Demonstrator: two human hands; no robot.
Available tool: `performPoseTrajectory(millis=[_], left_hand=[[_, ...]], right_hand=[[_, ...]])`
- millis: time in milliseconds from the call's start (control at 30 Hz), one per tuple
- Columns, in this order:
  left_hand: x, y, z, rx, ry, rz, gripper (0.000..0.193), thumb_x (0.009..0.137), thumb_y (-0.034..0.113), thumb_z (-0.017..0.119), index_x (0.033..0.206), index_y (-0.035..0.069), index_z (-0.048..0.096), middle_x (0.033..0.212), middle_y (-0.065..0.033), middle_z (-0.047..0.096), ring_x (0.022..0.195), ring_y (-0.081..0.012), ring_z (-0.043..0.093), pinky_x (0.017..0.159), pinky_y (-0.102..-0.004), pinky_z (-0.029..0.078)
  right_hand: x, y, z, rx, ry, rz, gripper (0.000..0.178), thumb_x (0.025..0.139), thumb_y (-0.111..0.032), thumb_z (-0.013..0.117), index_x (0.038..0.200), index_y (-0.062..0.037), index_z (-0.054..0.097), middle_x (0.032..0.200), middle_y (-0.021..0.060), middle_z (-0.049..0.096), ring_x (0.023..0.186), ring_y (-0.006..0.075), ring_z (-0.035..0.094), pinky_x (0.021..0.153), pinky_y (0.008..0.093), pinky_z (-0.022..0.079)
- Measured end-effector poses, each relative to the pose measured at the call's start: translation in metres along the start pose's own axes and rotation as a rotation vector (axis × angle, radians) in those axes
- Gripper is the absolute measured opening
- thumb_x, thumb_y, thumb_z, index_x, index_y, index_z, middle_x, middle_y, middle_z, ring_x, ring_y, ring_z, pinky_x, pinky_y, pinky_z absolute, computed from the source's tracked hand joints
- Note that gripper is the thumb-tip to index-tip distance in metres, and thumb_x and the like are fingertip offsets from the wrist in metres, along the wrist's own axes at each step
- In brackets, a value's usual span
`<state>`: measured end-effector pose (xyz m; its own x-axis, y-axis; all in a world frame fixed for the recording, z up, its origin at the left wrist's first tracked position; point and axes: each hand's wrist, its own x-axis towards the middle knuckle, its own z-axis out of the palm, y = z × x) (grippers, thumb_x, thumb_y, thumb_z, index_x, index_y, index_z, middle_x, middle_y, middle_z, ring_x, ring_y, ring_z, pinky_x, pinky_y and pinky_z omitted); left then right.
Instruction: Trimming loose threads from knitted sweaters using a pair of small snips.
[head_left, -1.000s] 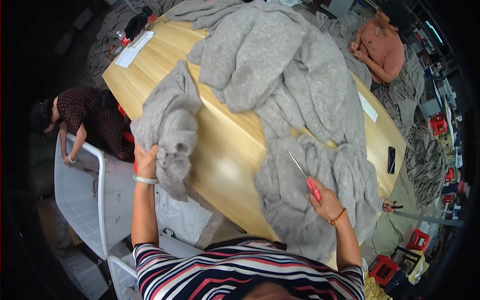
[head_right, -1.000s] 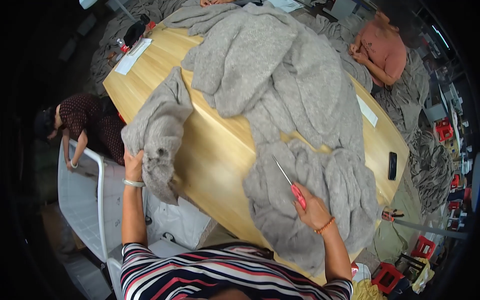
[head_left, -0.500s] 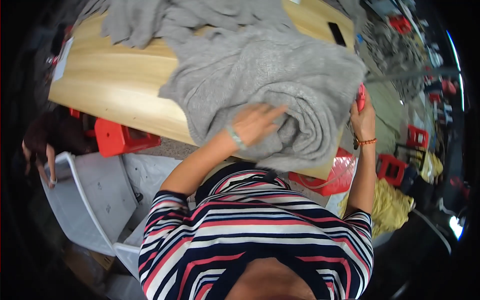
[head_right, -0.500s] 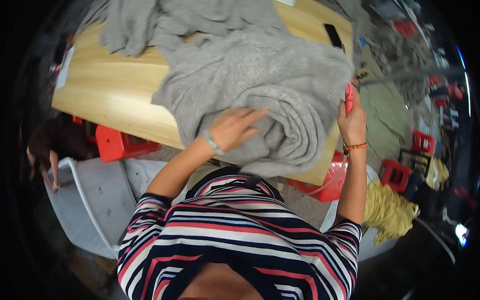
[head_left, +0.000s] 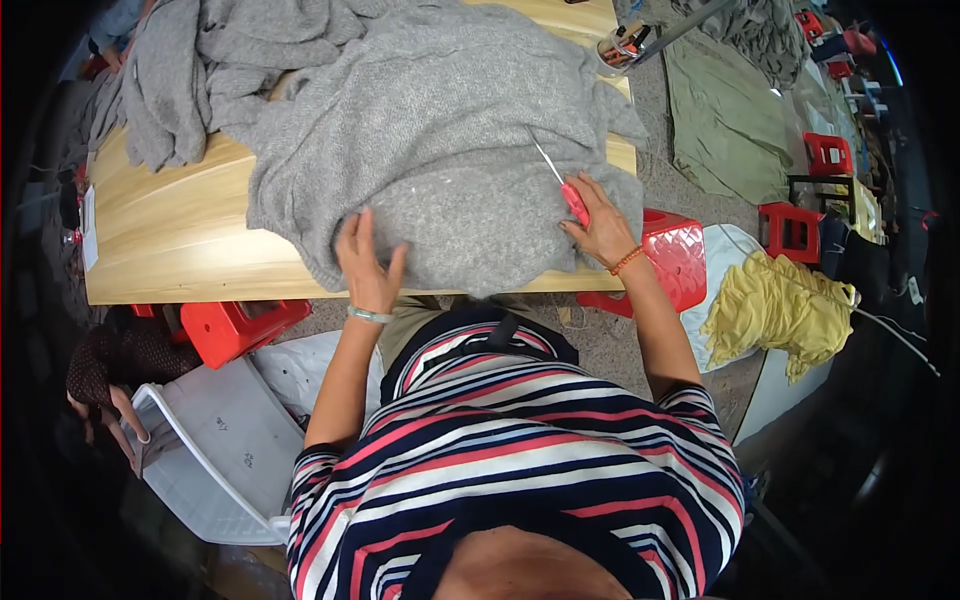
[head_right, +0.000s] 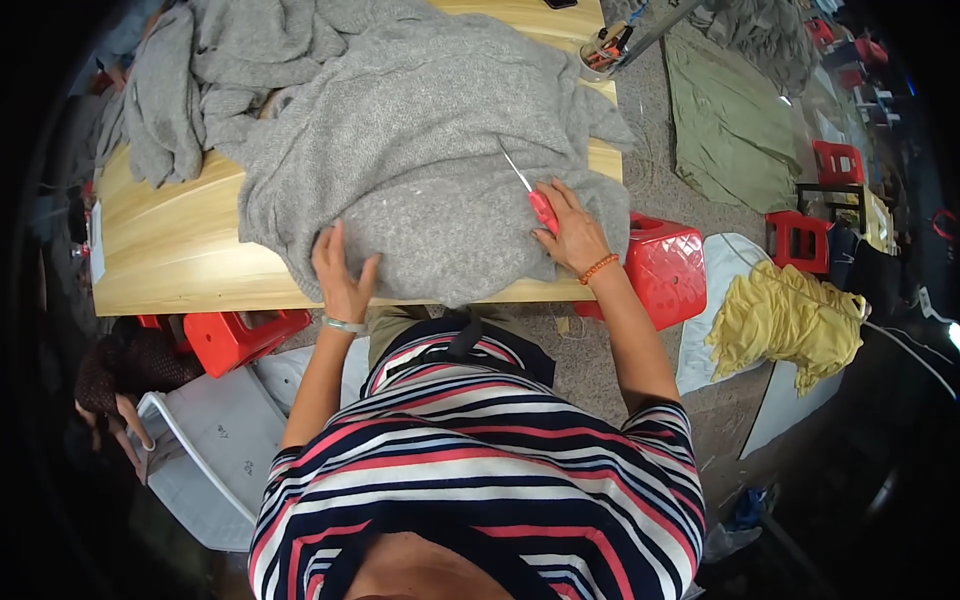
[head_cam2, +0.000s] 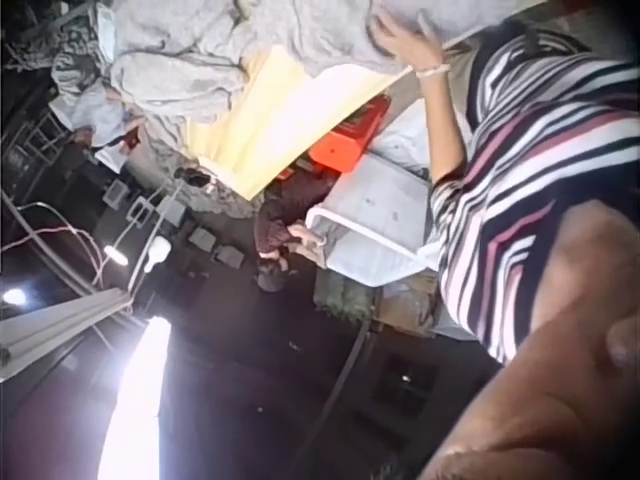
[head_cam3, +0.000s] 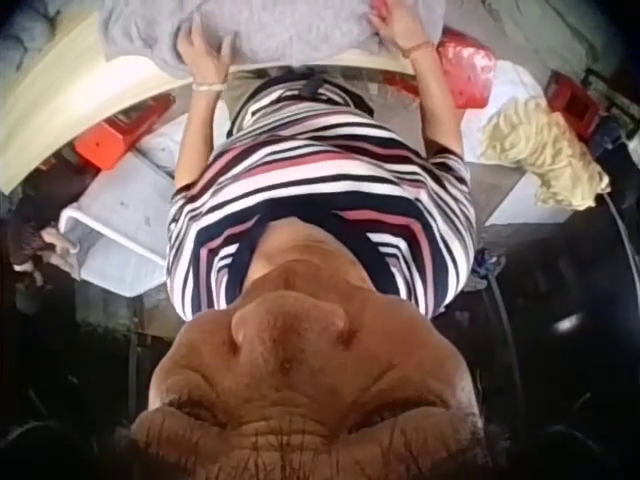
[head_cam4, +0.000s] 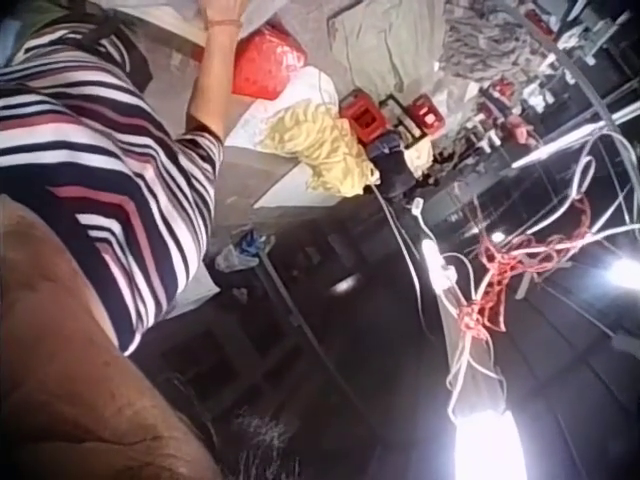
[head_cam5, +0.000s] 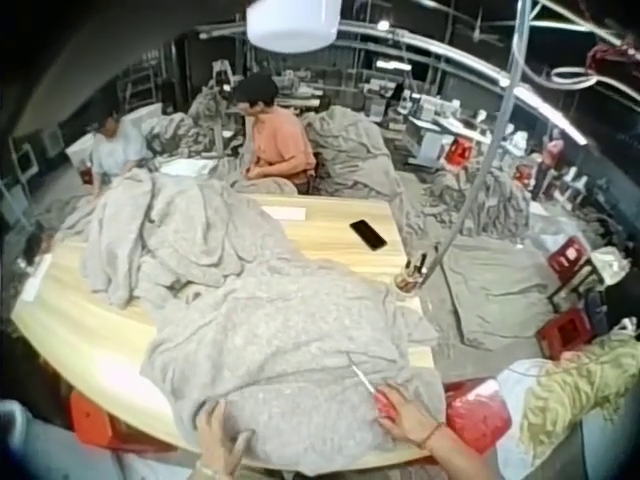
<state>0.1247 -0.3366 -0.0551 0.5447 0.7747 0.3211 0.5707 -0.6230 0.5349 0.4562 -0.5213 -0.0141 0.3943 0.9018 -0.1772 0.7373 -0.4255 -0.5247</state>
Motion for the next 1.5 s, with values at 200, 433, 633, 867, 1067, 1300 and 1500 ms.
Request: performPoseTrajectory(millis=[200,433,633,867,1067,1300,1500], left_hand=[[0.024,-0.054,0.006,-0.146,-0.035,-0.264,0.064,0.078,0.014,0.080,0.134,0.000,0.053,0.111,-0.0154,0.063,0.099,-0.0239,0.060,0.087,-0.0353,0.048],[0.018,-0.089,0.022,-0.966,-0.087,-0.755,0.024,0.081,-0.008,0.074,0.104,-0.002,0.069,0.095,-0.0058,0.071,0.080,-0.0092,0.063,0.077,-0.0204,0.051],[0.021,-0.072,0.025,-1.109,-0.024,-0.837,0.020,0.081,-0.003,0.077,0.100,-0.001,0.071,0.082,0.0004,0.067,0.071,-0.0048,0.058,0.065,-0.0179,0.045],[0.042,-0.082,-0.010,-1.092,-0.383,-0.858,0.029,0.085,0.001,0.073,0.113,-0.001,0.067,0.099,-0.0036,0.070,0.091,-0.0086,0.063,0.081,-0.0205,0.049],[0.059,-0.085,0.017,-0.697,-0.452,-0.524,0.030,0.082,0.006,0.076,0.111,0.000,0.068,0.084,0.0007,0.067,0.076,-0.0059,0.060,0.070,-0.0212,0.048],[0.070,-0.077,0.010,-0.731,-0.576,-0.502,0.031,0.082,0.003,0.077,0.110,0.000,0.063,0.088,0.0016,0.065,0.079,-0.0051,0.057,0.073,-0.0209,0.047],[0.091,-0.043,0.023,-0.462,-0.578,-0.165,0.047,0.073,0.010,0.084,0.112,0.001,0.060,0.084,-0.0012,0.060,0.076,-0.0093,0.054,0.073,-0.0247,0.046]], right_hand=[[-0.005,-0.009,-0.023,0.081,-0.029,-0.091,0.056,0.087,-0.012,0.068,0.140,-0.0087,0.049,0.125,0.0203,0.058,0.115,0.0408,0.058,0.094,0.0428,0.048],[-0.019,-0.091,-0.035,0.013,-0.259,-0.175,0.046,0.089,-0.023,0.067,0.134,-0.0129,0.058,0.092,0.0176,0.069,0.081,0.0380,0.068,0.075,0.0428,0.055],[0.004,-0.142,-0.001,-0.057,-0.407,-0.284,0.036,0.090,-0.027,0.063,0.121,-0.0086,0.062,0.082,0.0209,0.069,0.076,0.0398,0.068,0.067,0.0489,0.053],[0.007,-0.128,0.005,0.094,-0.374,-0.230,0.034,0.091,-0.026,0.061,0.119,-0.0062,0.061,0.084,0.0243,0.068,0.080,0.0432,0.066,0.072,0.0503,0.052],[0.004,-0.137,0.004,-0.027,-0.412,-0.193,0.035,0.092,-0.025,0.060,0.121,-0.0062,0.060,0.085,0.0246,0.068,0.081,0.0432,0.066,0.073,0.0512,0.052],[-0.008,-0.121,-0.002,0.105,-0.346,-0.154,0.041,0.090,-0.024,0.063,0.126,-0.0062,0.060,0.093,0.0243,0.069,0.081,0.0434,0.066,0.073,0.0495,0.053],[-0.017,-0.112,0.003,0.059,-0.289,-0.105,0.040,0.090,-0.023,0.063,0.126,-0.0070,0.059,0.092,0.0239,0.069,0.080,0.0429,0.066,0.072,0.0495,0.053]])
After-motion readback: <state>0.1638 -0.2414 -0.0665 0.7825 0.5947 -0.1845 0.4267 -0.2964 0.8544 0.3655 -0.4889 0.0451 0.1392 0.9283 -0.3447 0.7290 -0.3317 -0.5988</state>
